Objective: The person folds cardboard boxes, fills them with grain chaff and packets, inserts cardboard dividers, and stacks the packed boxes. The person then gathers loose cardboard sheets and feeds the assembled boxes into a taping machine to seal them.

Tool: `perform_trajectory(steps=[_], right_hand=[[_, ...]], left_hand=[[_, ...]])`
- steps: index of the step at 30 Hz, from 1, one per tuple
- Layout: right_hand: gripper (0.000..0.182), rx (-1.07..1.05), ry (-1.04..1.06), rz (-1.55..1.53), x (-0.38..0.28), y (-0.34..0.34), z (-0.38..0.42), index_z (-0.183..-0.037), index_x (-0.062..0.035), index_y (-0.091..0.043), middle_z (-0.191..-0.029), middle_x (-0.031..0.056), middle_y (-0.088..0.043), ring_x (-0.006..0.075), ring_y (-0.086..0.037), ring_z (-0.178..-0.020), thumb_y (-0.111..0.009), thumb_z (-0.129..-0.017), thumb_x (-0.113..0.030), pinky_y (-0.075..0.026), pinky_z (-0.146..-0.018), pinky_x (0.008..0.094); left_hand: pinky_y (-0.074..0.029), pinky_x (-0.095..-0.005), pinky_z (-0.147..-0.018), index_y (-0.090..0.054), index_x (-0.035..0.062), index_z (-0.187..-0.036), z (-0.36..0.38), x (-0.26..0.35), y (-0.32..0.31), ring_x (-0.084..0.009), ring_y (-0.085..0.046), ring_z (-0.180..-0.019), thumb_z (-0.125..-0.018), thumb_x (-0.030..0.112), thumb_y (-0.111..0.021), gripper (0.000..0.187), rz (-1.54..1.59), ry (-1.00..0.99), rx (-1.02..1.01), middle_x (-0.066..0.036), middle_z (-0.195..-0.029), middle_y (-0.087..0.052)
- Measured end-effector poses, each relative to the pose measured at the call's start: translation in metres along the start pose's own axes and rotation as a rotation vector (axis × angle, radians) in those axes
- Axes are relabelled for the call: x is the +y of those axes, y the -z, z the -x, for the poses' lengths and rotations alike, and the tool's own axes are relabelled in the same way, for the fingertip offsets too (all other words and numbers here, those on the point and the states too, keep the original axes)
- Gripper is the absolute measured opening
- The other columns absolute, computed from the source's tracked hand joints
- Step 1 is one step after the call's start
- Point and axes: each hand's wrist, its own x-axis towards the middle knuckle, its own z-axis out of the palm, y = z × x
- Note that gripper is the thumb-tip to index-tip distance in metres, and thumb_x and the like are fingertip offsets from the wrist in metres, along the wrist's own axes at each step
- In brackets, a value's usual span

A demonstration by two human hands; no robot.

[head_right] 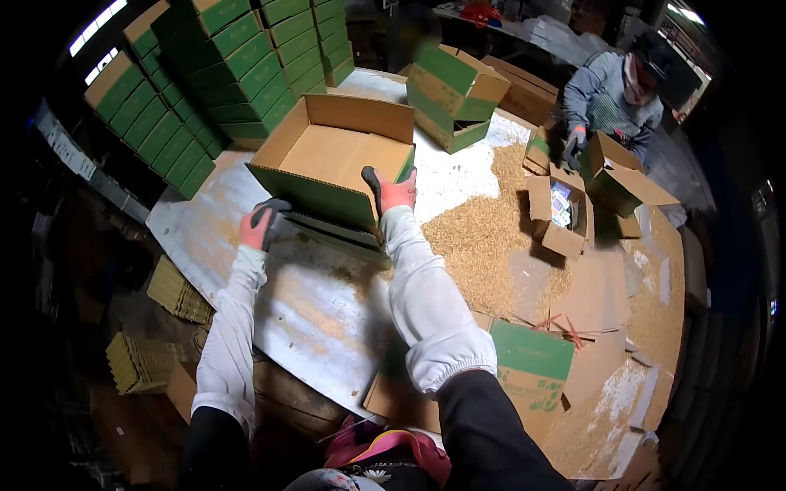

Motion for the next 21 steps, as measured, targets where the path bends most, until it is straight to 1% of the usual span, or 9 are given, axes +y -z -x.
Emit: perform_trajectory(steps=[3, 4, 7, 9, 12, 15, 16, 18, 21], right_hand=[[0.077, 0.104, 0.227, 0.358, 0.005, 0.05, 0.021, -0.124, 0.0003, -0.03, -0.126, 0.022, -0.032, 0.0357, -0.026, -0.118, -0.063, -0.068, -0.04, -0.023, -0.098, 0.0392], [0.072, 0.143, 0.406, 0.384, -0.003, 0.09, 0.047, -0.126, 0.0001, -0.028, -0.129, 0.022, -0.028, 0.0363, -0.022, -0.12, -0.059, -0.073, -0.038, -0.019, -0.099, 0.0402], [0.065, 0.01, 0.511, 0.974, 0.016, 0.218, 0.132, -0.128, -0.0065, -0.029, -0.13, 0.0219, -0.025, 0.0385, -0.021, -0.12, -0.053, -0.075, -0.036, -0.017, -0.099, 0.0455], [0.069, -0.123, 0.347, 1.417, 0.041, 0.28, 0.2, -0.127, -0.0092, -0.032, -0.132, 0.0202, -0.023, 0.0387, -0.02, -0.121, -0.047, -0.074, -0.05, -0.011, -0.098, 0.0524], [0.067, -0.251, 0.28, 1.456, 0.074, 0.3, 0.243, -0.126, -0.0099, -0.033, -0.13, 0.0201, -0.026, 0.0366, -0.023, -0.121, -0.044, -0.075, -0.052, -0.011, -0.098, 0.0518], [0.064, -0.156, 0.263, 1.364, 0.082, 0.308, 0.242, -0.125, -0.0094, -0.033, -0.129, 0.0202, -0.029, 0.036, -0.025, -0.12, -0.042, -0.077, -0.051, -0.012, -0.098, 0.0509], [0.063, -0.128, 0.312, 1.313, 0.089, 0.31, 0.242, -0.123, -0.0085, -0.036, -0.127, 0.0215, -0.031, 0.0374, -0.026, -0.118, -0.043, -0.077, -0.05, -0.013, -0.098, 0.0504], [0.062, -0.133, 0.376, 1.266, 0.089, 0.315, 0.245, -0.122, -0.0076, -0.038, -0.124, 0.0228, -0.033, 0.0388, -0.027, -0.117, -0.043, -0.077, -0.05, -0.014, -0.098, 0.05], [0.062, -0.176, 0.402, 1.277, 0.084, 0.312, 0.255, -0.123, -0.0074, -0.036, -0.123, 0.0223, -0.035, 0.0381, -0.026, -0.118, -0.042, -0.078, -0.049, -0.014, -0.098, 0.0495]], left_hand=[[-0.039, -0.028, -0.082, -0.057, -0.007, -0.091, 0.044, 0.075, 0.013, -0.0194, -0.054, -0.088, -0.081, 0.01, -0.049, 0.021, 0.312, -0.152, 0.12, -0.015, -0.094, -0.059], [-0.04, -0.0283, -0.08, -0.057, -0.0059, -0.092, 0.074, 0.015, 0.002, -0.0188, -0.054, -0.087, -0.084, 0.014, -0.047, 0.024, 0.065, -0.032, 0.259, -0.015, -0.094, -0.058], [-0.039, -0.0321, -0.083, -0.051, -0.0035, -0.103, 0.174, -0.053, -0.045, -0.0259, -0.051, -0.094, -0.083, 0.034, -0.049, 0.042, -0.001, 0.51, -0.376, -0.02, -0.099, -0.055], [-0.041, -0.0332, -0.078, -0.05, -0.0017, -0.106, 0.255, -0.09, -0.087, -0.0246, -0.052, -0.088, -0.083, 0.034, -0.047, 0.043, -0.206, 0.337, -0.516, -0.017, -0.097, -0.055], [-0.031, -0.0378, -0.092, -0.037, -0.0022, -0.12, 0.309, -0.014, -0.121, -0.035, -0.039, -0.111, -0.08, 0.038, -0.048, 0.058, -0.295, 0.238, -0.557, -0.024, -0.119, -0.04], [-0.024, -0.0417, -0.098, -0.032, -0.0019, -0.123, 0.283, 0.118, -0.116, -0.0338, -0.032, -0.117, -0.072, 0.035, -0.055, 0.067, -0.834, -0.218, -1.006, -0.024, -0.123, -0.035], [-0.024, -0.0442, -0.097, -0.033, -0.0022, -0.122, 0.295, 0.134, -0.126, -0.0343, -0.033, -0.116, -0.071, 0.039, -0.056, 0.069, -0.268, -0.211, -1.172, -0.024, -0.122, -0.036], [-0.03, -0.036, -0.095, -0.031, -0.0016, -0.123, 0.3, 0.21, -0.14, -0.033, -0.038, -0.112, -0.073, 0.029, -0.057, 0.064, -0.618, -0.477, -1.088, -0.021, -0.12, -0.041], [-0.027, -0.0367, -0.097, -0.027, -0.0025, -0.125, 0.256, 0.108, -0.142, -0.0344, -0.036, -0.113, -0.071, 0.037, -0.058, 0.073, -0.491, 0.008, -0.475, -0.023, -0.122, -0.037]])
